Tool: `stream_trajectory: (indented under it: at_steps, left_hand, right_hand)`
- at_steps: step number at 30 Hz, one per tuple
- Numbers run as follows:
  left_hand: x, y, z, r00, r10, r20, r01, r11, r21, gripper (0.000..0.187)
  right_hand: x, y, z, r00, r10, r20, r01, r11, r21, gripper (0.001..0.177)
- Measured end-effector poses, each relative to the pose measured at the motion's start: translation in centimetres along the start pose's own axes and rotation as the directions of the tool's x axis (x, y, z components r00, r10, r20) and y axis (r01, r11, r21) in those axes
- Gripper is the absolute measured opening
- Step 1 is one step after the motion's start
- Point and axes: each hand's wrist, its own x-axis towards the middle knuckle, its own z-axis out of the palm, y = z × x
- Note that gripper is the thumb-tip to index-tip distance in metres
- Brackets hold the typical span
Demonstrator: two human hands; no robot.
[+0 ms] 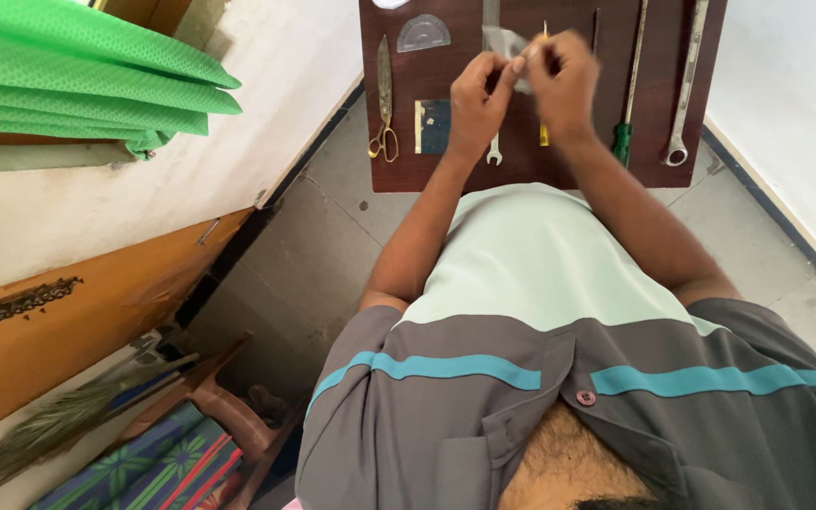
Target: The person organizes various tools and hardware items on a wooden table. They handle a screwdriver, wrench, scissors, and a small plastic bag containing copper rings, arranging them in a neat row. The person also wipes the table surface with a cloth.
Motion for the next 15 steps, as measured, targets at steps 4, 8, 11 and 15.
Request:
stream_trajectory:
  at_steps: [4, 8, 11, 15]
  left_hand:
    - [-0.7, 0.3, 0.4, 0.998, 0.058, 0.011, -0.059, 0.997, 0.053, 0.02]
    - [-0.3, -0.4, 0.3, 0.999, 0.034, -0.012, -0.033, 0.996, 0.087, 0.022]
    - [0.0, -1.0, -0.1, 0.999, 0.027, -0.017, -0.026, 0.998, 0.065, 0.023]
    - [-0.1, -1.3, 0.1, 0.998, 0.055, -0.033, -0.053, 0.997, 0.051, 0.02]
  right_hand:
    - [2.3, 1.5, -1.9, 0.998, -0.062, 0.002, 0.062, 0.998, 0.005, 0.011]
    - [1.1, -1.2, -2.1, 0.987, -0.139, 0.079, 0.144, 0.988, -0.053, 0.002]
    - [0.4, -3.6, -1.7, 0.978, -0.143, 0.153, 0.15, 0.988, -0.038, 0.004]
    - [0.2, -3.9, -1.5, 0.957, -0.166, 0.236, 0.179, 0.983, -0.037, 0.016]
